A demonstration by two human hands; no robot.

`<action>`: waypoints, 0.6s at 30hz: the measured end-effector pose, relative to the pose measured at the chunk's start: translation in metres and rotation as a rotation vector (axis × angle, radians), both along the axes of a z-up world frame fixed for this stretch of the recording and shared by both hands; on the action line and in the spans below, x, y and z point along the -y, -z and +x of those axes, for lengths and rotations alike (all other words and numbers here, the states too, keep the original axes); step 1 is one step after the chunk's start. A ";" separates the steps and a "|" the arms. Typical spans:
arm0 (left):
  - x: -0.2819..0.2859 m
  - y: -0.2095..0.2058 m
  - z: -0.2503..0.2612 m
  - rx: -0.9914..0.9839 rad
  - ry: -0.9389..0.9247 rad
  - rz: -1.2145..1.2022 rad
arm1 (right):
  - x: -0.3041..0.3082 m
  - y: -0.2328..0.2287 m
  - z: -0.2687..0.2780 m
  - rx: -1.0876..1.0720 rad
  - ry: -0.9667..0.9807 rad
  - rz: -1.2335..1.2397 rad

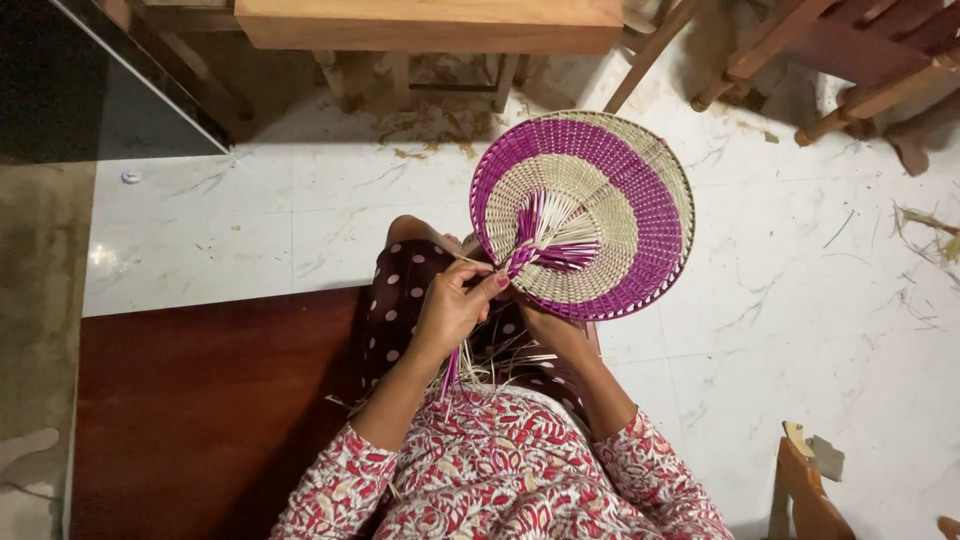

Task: Weaving a decorative hand fan using dried plant fibers, focusing on the handle and base construction.

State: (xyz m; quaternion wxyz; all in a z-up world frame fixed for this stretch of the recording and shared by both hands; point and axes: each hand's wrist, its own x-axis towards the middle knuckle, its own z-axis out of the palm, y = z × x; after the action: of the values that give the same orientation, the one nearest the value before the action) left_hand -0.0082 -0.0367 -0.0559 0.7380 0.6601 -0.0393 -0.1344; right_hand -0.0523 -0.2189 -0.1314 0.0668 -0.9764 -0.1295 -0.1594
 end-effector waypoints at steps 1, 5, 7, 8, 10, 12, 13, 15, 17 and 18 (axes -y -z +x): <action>0.000 0.003 -0.001 -0.008 0.005 0.001 | 0.002 0.011 -0.004 0.058 -0.069 -0.149; -0.003 0.022 -0.003 -0.082 -0.005 -0.055 | -0.003 0.004 -0.003 0.091 -0.073 -0.151; -0.004 0.020 -0.004 -0.101 -0.025 -0.067 | -0.010 -0.010 0.003 0.146 -0.103 -0.152; -0.004 0.027 -0.003 -0.100 -0.012 -0.070 | -0.019 -0.004 0.004 0.146 -0.091 -0.156; -0.007 0.041 -0.003 -0.128 -0.033 -0.076 | -0.038 0.008 0.005 -0.019 0.017 0.065; -0.008 0.039 -0.004 -0.153 -0.038 -0.085 | -0.048 0.021 0.006 -0.137 0.102 0.236; -0.010 0.038 -0.004 -0.178 -0.056 -0.093 | -0.053 0.028 0.007 -0.253 0.174 0.410; -0.010 0.038 -0.003 -0.207 -0.057 -0.092 | -0.057 0.044 0.006 -0.368 0.248 0.587; -0.011 0.029 -0.005 -0.236 -0.063 -0.090 | -0.055 0.059 0.001 -0.482 0.316 0.764; -0.012 0.021 -0.007 -0.256 -0.063 -0.074 | -0.052 0.066 -0.004 -0.540 0.311 0.869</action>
State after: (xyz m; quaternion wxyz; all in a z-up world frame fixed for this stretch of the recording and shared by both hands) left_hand -0.0154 -0.0248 -0.0771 0.7647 0.6109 0.0707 -0.1928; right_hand -0.0563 -0.1672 -0.1974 0.4715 -0.8727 0.1166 0.0505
